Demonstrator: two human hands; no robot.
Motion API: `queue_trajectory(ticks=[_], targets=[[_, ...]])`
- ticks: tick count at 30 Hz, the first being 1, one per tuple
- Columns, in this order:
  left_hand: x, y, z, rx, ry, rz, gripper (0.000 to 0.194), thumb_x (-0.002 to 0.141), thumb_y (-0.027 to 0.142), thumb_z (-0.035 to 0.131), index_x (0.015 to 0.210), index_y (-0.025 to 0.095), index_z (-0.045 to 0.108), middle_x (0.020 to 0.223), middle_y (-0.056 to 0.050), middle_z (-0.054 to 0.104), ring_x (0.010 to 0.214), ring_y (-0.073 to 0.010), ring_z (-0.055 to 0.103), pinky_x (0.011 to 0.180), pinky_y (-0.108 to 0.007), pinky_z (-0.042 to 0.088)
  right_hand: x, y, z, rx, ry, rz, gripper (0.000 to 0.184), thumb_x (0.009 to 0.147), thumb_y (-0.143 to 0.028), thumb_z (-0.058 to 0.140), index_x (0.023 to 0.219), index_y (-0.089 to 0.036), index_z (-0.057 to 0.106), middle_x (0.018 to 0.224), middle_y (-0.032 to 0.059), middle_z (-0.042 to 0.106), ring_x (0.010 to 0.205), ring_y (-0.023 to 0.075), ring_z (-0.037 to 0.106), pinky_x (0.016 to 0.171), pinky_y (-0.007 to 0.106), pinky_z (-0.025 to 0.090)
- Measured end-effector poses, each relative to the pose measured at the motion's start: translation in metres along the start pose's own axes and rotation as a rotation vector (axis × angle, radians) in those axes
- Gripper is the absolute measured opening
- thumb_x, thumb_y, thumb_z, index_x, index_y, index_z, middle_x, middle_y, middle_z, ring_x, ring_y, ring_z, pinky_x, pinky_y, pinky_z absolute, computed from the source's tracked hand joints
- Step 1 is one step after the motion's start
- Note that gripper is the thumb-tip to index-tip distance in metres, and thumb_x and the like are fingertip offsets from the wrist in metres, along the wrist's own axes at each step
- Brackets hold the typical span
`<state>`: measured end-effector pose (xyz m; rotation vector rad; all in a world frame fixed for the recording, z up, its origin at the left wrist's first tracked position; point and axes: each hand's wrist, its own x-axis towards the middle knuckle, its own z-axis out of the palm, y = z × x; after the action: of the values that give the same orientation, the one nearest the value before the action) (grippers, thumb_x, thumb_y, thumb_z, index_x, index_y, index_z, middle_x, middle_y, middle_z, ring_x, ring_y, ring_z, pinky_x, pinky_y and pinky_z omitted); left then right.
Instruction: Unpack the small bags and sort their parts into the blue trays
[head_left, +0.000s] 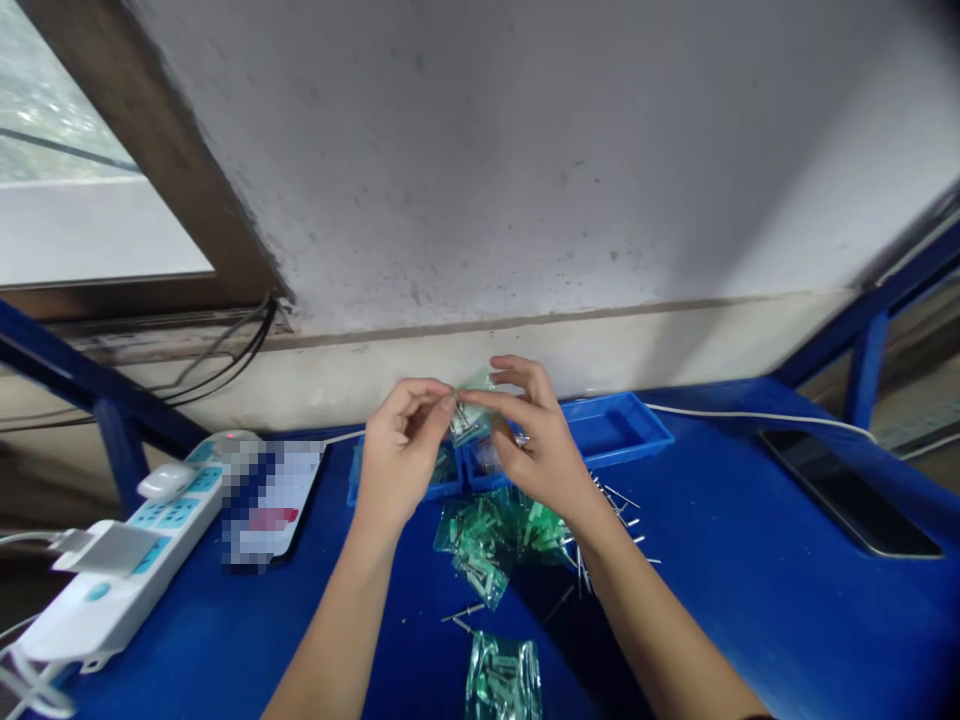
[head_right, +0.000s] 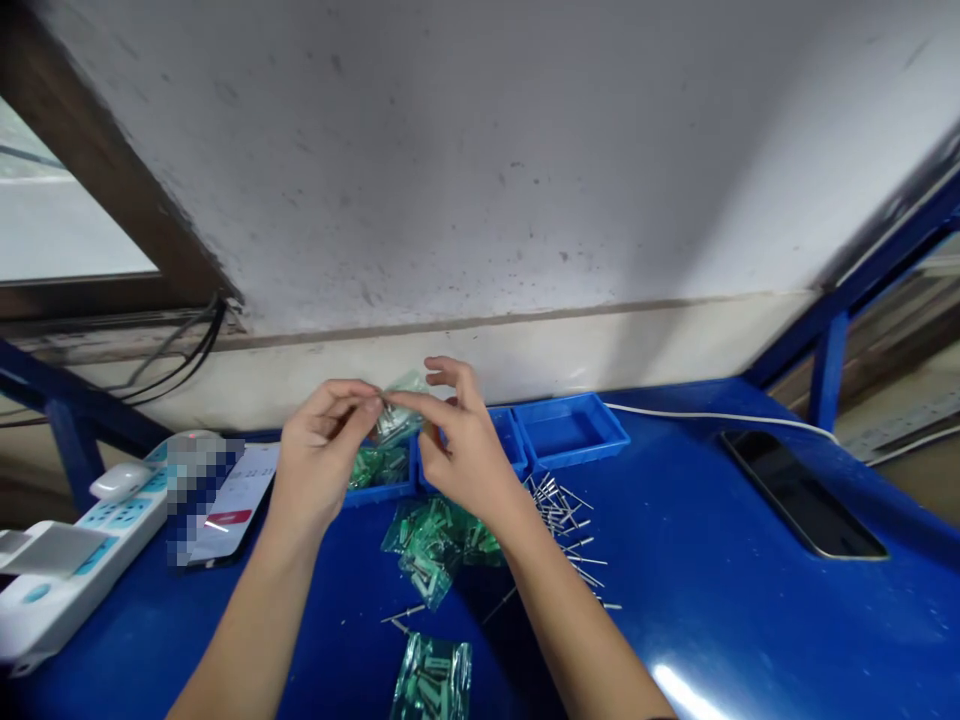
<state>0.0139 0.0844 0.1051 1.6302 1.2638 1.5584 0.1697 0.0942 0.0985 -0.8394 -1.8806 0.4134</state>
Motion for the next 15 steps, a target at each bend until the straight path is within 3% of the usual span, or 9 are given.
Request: queue_trajectory(ticks=[3,6,11,12,15], targets=[[-0.005,0.001,0.006,0.196,0.142,0.204,0.013,0.083,0.024,0.058,0.095,0.02,0.06,0.09,-0.003,0.065,0.082,-0.0157,0.063,0.075,-0.029,0.051,0.001,-0.003,0.0,0.046,0.036,0.065,0.036,0.079,-0.01,0.05,0.108,-0.03,0.06,0.125,0.005,0.04,0.117,0.0217,0.044,0.09,0.038,0.047],[-0.007,0.002,0.006,0.324,0.169,0.326,0.018,0.082,0.022,0.058,0.1,0.022,0.061,0.094,-0.003,0.067,0.085,-0.017,0.064,0.078,-0.031,0.051,0.003,-0.007,-0.004,0.163,0.122,0.171,0.015,0.082,-0.021,0.054,0.092,-0.024,0.065,0.11,0.0061,0.052,0.108,0.0202,0.051,0.084,0.036,0.049],[0.001,0.002,-0.025,0.44,0.351,0.262,0.014,0.08,0.029,0.06,0.091,0.023,0.065,0.088,-0.002,0.068,0.077,-0.0163,0.063,0.076,-0.031,0.051,0.006,-0.008,-0.022,0.203,0.018,0.339,0.015,0.084,-0.027,0.053,0.088,-0.022,0.066,0.094,0.004,0.065,0.086,0.0165,0.059,0.076,0.033,0.049],[0.004,0.0,-0.034,0.441,0.331,0.219,0.015,0.08,0.031,0.06,0.092,0.022,0.065,0.087,-0.002,0.068,0.077,-0.0165,0.063,0.076,-0.031,0.051,0.005,-0.007,-0.026,0.2,-0.003,0.34,0.016,0.084,-0.028,0.053,0.089,-0.022,0.066,0.095,0.0038,0.066,0.086,0.0163,0.06,0.076,0.033,0.048],[0.011,-0.011,-0.061,0.572,0.036,0.058,0.018,0.08,0.034,0.058,0.091,0.022,0.064,0.081,-0.003,0.069,0.074,-0.0185,0.065,0.071,-0.03,0.05,0.004,-0.006,-0.036,0.171,0.003,0.315,0.018,0.085,-0.03,0.053,0.093,-0.022,0.066,0.099,0.0037,0.067,0.086,0.0158,0.06,0.076,0.032,0.048]])
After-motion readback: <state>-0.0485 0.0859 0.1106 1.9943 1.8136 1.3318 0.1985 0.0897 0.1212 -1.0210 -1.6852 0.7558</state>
